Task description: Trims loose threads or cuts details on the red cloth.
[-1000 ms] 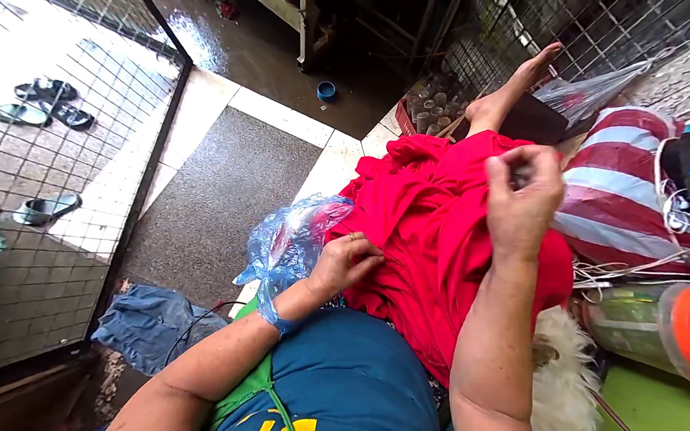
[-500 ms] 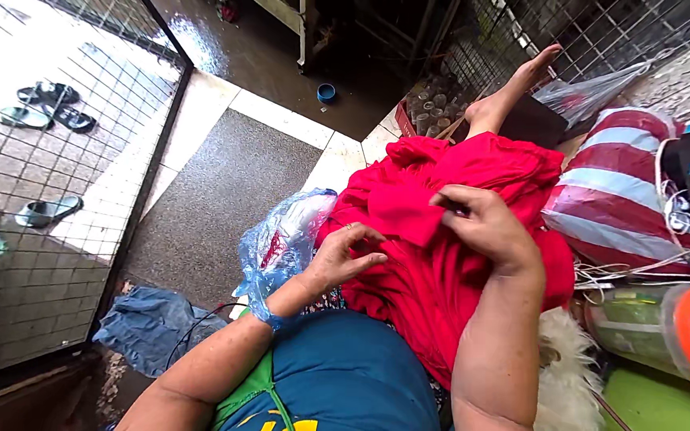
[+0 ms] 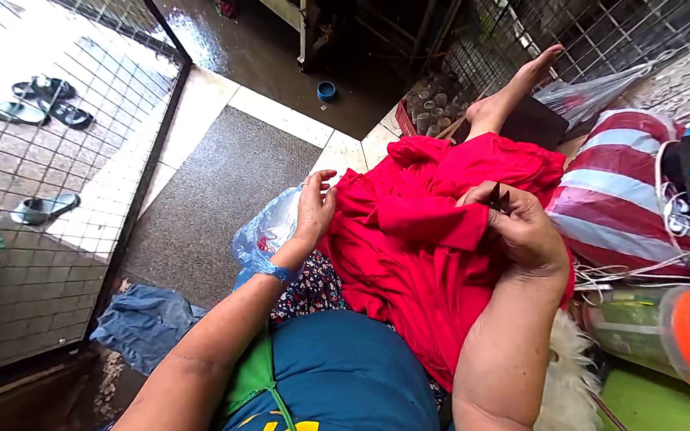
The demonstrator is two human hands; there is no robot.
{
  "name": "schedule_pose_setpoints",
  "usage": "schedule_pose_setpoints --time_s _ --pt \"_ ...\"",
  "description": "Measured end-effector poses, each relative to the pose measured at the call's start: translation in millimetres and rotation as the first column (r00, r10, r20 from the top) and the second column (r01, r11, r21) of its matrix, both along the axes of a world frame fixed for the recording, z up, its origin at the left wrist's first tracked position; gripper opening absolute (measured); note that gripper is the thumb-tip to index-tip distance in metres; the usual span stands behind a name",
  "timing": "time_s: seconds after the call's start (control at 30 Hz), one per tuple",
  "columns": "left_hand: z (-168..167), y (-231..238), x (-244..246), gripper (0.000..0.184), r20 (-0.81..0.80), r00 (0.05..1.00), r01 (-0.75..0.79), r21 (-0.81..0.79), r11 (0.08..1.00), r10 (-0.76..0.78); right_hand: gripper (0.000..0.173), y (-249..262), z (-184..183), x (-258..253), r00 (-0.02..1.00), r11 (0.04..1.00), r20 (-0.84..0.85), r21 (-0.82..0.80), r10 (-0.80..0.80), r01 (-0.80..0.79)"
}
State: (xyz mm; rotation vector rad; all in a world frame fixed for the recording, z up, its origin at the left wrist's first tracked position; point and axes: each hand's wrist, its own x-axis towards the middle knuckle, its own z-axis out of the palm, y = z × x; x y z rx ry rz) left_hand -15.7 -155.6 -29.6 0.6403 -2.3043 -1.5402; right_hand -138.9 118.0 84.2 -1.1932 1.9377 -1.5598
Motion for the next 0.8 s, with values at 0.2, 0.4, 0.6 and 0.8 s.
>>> schedule_pose_setpoints --time_s 0.2,0.4,0.6,0.8 --pt "-9 -15 -18 0.044 0.056 0.989 0.131 0.102 0.986 -0.137 0.013 1 -5 -4 0.998 0.999 0.047 -0.031 0.036 -0.034" --pt "13 -20 9 0.017 -0.04 0.998 0.061 0.37 0.927 -0.05 0.014 -13 8 4 0.975 0.984 -0.138 -0.001 -0.175 0.176" --pt "27 -21 68 0.03 0.002 1.0 0.004 0.366 0.931 -0.005 0.016 -84 42 -14 0.851 0.815 -0.484 0.397 -0.204 0.421" --pt "11 -5 88 0.015 0.096 0.987 0.144 -0.188 0.972 -0.128 0.05 -114 -9 -1 0.811 0.647 -0.532 0.535 -0.243 0.544"
